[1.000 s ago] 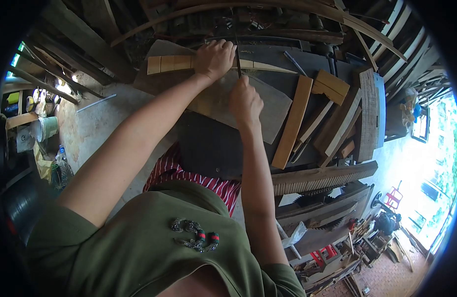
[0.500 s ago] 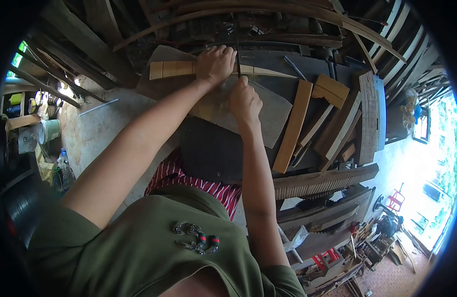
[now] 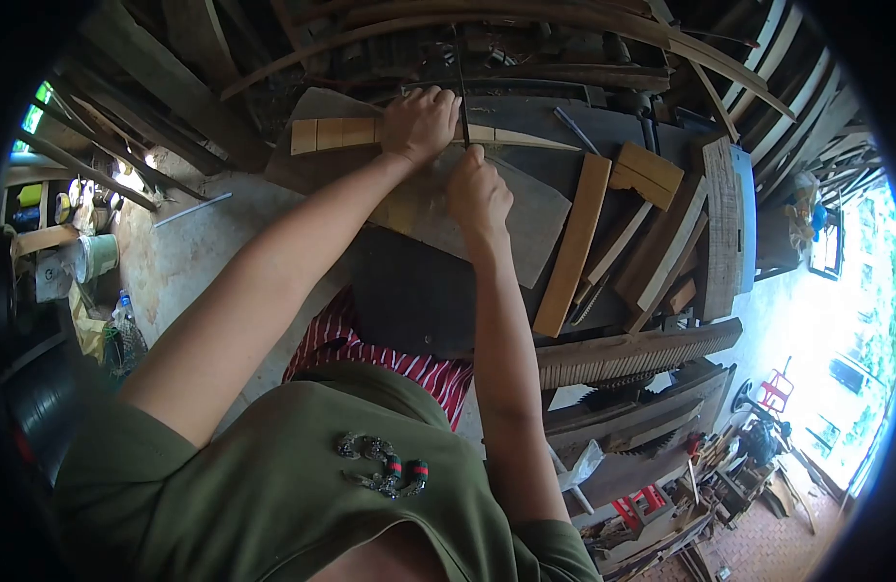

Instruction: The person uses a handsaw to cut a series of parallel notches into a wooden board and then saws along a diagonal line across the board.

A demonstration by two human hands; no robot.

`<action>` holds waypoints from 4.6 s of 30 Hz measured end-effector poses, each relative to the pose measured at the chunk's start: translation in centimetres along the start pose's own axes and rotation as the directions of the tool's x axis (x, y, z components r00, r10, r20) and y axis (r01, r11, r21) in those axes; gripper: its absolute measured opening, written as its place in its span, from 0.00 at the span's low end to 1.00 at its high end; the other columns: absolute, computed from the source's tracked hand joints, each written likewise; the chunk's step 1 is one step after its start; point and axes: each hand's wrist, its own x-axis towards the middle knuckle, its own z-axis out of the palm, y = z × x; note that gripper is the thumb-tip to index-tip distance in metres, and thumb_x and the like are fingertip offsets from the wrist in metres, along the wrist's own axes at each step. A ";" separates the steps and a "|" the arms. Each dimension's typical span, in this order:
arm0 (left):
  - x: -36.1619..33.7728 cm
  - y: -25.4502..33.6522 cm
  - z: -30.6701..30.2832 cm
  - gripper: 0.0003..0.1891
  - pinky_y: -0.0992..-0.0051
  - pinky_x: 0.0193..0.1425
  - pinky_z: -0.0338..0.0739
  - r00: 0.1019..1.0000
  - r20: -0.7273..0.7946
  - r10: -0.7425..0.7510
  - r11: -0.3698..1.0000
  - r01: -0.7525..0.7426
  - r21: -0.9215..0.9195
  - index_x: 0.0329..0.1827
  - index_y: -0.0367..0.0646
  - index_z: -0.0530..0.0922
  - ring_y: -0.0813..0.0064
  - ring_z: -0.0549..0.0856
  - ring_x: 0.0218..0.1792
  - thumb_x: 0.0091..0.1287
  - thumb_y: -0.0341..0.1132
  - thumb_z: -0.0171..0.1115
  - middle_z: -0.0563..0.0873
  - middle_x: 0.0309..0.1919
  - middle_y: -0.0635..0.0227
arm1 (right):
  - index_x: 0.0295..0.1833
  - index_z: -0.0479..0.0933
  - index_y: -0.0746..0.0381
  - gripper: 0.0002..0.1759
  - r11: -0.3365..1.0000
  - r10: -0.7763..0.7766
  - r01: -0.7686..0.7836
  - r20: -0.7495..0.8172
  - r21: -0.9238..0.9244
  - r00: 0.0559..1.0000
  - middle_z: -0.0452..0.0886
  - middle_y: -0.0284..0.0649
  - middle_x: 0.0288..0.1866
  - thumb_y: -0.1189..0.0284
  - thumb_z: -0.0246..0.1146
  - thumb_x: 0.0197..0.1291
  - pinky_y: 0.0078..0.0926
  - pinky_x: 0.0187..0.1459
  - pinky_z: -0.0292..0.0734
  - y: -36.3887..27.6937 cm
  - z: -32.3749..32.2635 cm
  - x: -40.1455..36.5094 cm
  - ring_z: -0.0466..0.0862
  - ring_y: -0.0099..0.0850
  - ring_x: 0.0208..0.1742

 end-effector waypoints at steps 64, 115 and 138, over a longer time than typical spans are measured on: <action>0.2 0.2 -0.1 0.14 0.62 0.38 0.82 0.998 0.053 -0.022 1.000 0.022 -0.005 0.30 0.47 0.79 0.63 0.86 0.35 0.71 0.44 0.55 0.85 0.29 0.66 | 0.43 0.67 0.62 0.07 1.000 0.022 -0.022 0.022 0.005 1.000 0.84 0.60 0.33 0.69 0.50 0.67 0.58 0.42 0.78 0.3 -0.4 -1.0 0.85 0.61 0.39; -0.1 -0.2 0.4 0.14 0.63 0.37 0.81 1.000 -0.017 -0.010 1.000 0.010 0.000 0.27 0.48 0.78 0.65 0.86 0.31 0.71 0.42 0.55 0.84 0.26 0.69 | 0.45 0.67 0.63 0.10 0.996 0.087 -0.091 0.141 0.022 0.986 0.83 0.61 0.35 0.68 0.48 0.69 0.59 0.43 0.77 0.7 -1.2 -5.9 0.83 0.62 0.41; 0.1 0.4 0.3 0.14 0.62 0.40 0.81 0.999 0.021 -0.033 0.999 0.033 0.022 0.29 0.49 0.78 0.65 0.86 0.35 0.72 0.43 0.54 0.85 0.29 0.69 | 0.44 0.67 0.63 0.07 1.000 -0.024 0.025 -0.041 0.003 0.999 0.84 0.59 0.31 0.70 0.50 0.66 0.57 0.39 0.79 1.1 -0.2 -3.3 0.85 0.60 0.35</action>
